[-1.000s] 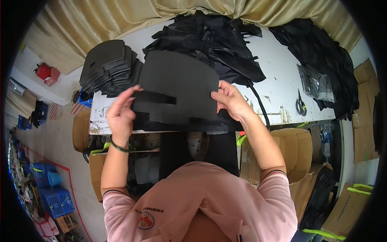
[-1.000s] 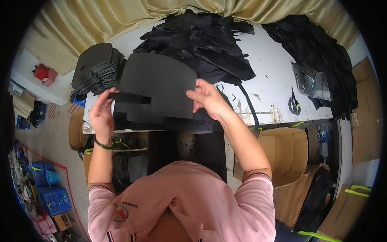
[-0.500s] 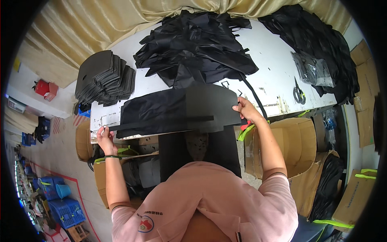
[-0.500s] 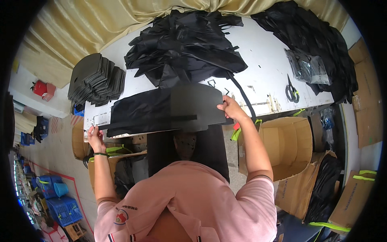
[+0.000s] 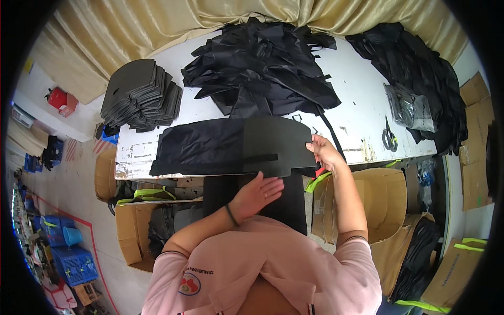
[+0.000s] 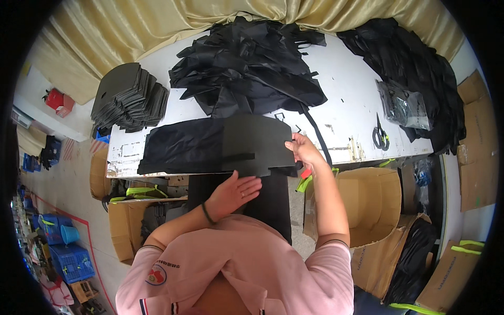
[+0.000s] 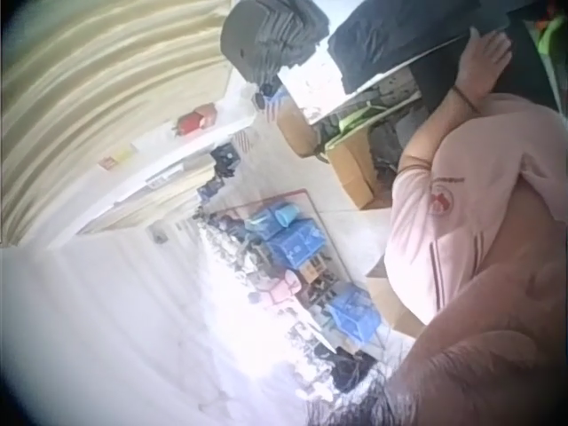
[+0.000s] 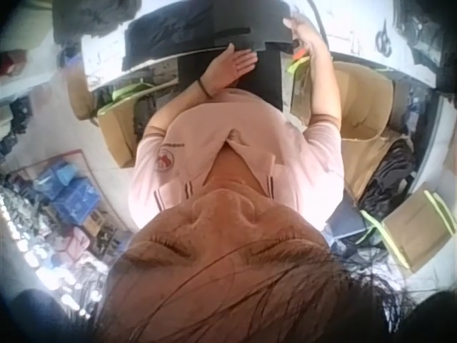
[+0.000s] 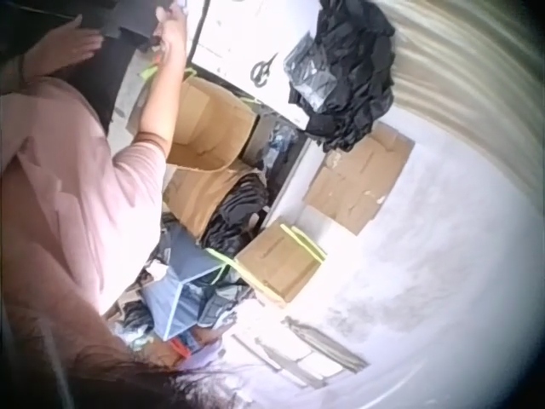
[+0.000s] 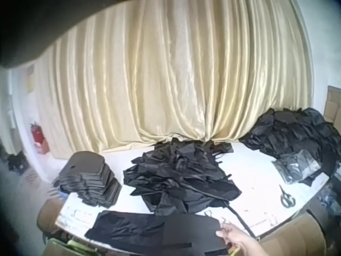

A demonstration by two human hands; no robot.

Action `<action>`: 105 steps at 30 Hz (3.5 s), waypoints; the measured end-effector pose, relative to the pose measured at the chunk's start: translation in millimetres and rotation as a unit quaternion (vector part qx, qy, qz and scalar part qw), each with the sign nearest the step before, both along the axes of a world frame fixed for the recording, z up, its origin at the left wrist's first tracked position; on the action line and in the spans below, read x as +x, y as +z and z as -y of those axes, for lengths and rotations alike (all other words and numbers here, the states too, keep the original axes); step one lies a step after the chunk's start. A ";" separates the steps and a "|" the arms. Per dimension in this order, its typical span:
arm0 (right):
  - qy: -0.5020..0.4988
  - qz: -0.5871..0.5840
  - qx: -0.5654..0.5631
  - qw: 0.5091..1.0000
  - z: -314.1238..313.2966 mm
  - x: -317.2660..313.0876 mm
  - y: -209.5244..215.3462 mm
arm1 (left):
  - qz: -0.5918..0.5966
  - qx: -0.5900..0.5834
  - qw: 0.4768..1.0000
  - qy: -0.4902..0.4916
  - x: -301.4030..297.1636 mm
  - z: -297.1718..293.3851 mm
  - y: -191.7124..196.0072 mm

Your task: Sorting and inspecting black fabric components on a workbench in a factory environment.

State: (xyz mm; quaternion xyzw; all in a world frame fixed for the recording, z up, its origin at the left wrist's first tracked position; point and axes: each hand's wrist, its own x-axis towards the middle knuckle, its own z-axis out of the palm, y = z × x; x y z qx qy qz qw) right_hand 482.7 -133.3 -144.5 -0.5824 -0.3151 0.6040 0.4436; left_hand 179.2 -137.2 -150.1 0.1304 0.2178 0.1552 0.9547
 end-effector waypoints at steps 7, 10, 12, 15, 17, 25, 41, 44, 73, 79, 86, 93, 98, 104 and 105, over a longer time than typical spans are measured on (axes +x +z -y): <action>0.014 0.070 0.014 0.997 1.8 -10.1 -1.2 | -0.035 -0.063 0.978 0.197 38.8 -16.8 -3.5; 0.003 0.153 0.046 0.987 2.7 -12.1 -5.8 | -0.074 -0.065 0.977 0.189 40.3 -19.7 -8.8; 0.007 0.269 0.066 0.961 2.8 -16.2 -2.8 | -0.083 -0.061 0.978 0.184 39.2 -19.8 -9.8; -0.023 0.351 0.128 0.927 4.0 -13.1 -11.3 | -0.087 -0.076 0.978 0.173 40.6 -18.8 -6.2; -0.018 0.370 0.118 0.921 3.4 -23.8 5.8 | -0.077 -0.065 0.979 0.175 37.3 -20.3 -8.4; -0.003 0.405 0.096 0.909 5.5 -30.4 14.7 | -0.094 -0.079 0.973 0.197 38.2 -22.0 -16.2; -0.019 0.574 0.048 0.817 -17.6 -22.3 17.8 | -0.195 0.841 0.502 -0.050 -13.8 -35.5 12.9; -0.052 0.562 0.195 0.802 -70.9 -41.9 30.3 | -0.272 0.896 0.344 -0.070 0.4 -49.4 12.0; 0.020 0.613 0.586 0.530 -153.6 -201.2 460.2 | -0.008 0.846 0.530 0.049 -13.9 -84.2 175.9; -0.030 0.589 0.612 0.527 -119.5 -220.4 467.8 | -0.101 0.590 0.748 0.286 -31.9 -165.9 186.1; -0.002 0.458 0.534 0.711 -130.8 -211.7 490.0 | -0.171 0.526 0.626 0.550 -74.8 -186.3 203.2; 0.083 0.230 0.429 0.869 -151.8 -232.6 463.1 | -0.173 0.674 0.413 0.588 -81.6 -143.3 193.7; 0.107 0.087 0.463 0.876 -161.6 -259.5 443.2 | -0.184 0.681 0.516 0.486 -61.9 -140.0 192.2; 0.105 0.045 0.504 0.856 -163.2 -269.8 429.6 | -0.330 0.654 0.500 0.461 -79.5 -140.4 160.1; 0.085 0.022 0.488 0.868 -160.8 -257.9 428.7 | -0.341 0.643 0.525 0.441 -85.1 -140.4 152.6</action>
